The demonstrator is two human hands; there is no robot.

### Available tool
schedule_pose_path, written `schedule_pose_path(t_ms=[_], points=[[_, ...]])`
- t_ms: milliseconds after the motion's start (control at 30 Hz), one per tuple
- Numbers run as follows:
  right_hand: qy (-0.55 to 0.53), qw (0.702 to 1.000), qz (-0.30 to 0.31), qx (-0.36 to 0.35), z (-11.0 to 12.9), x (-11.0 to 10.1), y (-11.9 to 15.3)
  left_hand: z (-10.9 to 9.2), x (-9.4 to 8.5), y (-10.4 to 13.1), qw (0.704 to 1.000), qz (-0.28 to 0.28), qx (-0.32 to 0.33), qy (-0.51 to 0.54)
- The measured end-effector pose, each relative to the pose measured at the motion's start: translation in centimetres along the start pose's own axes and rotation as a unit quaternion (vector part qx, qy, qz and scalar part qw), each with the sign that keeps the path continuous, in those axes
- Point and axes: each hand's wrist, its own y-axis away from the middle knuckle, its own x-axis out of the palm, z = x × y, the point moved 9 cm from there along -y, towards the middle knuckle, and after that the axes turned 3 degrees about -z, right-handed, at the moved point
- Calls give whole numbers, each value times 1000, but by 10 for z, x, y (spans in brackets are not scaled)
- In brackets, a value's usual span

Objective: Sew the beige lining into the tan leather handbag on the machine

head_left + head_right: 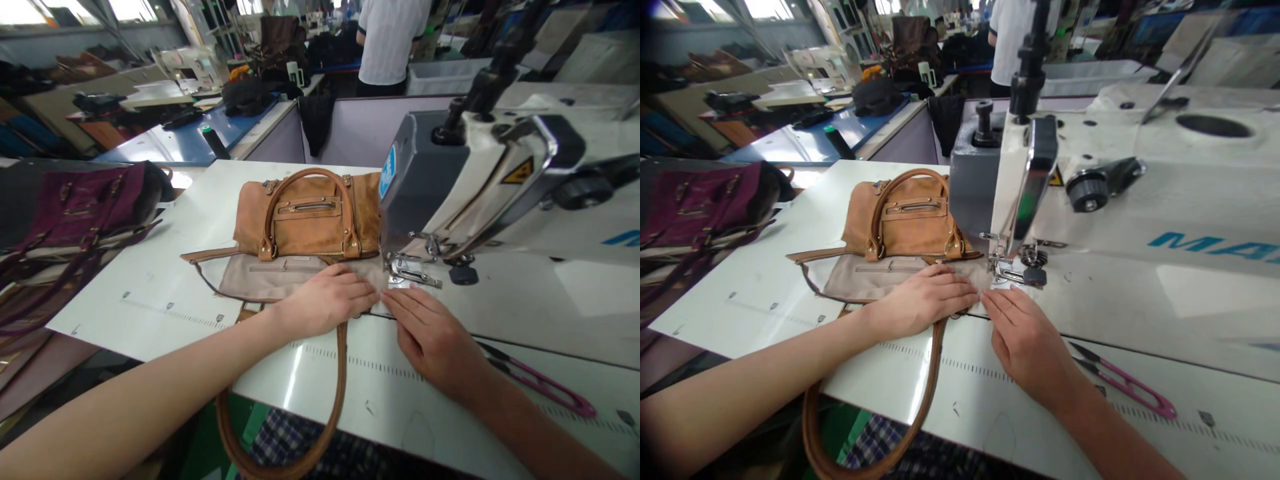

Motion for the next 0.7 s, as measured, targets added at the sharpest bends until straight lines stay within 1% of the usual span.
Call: schedule_pose_path(t_ms=[200, 267, 367, 467, 700], points=[[-7, 998, 41, 42, -5, 6, 1, 21, 6, -18, 999, 8, -28, -15], [-20, 998, 43, 50, -5, 5, 1, 29, 7, -24, 999, 9, -40, -12], [-33, 997, 29, 58, -6, 2, 0, 38, 8, -29, 998, 2, -61, 6], [-39, 998, 15, 56, -6, -1, 1, 42, 8, -29, 997, -15, -74, 24], [-48, 997, -14, 57, -7, -5, 2, 43, 12, -25, 990, -62, -108, 70]])
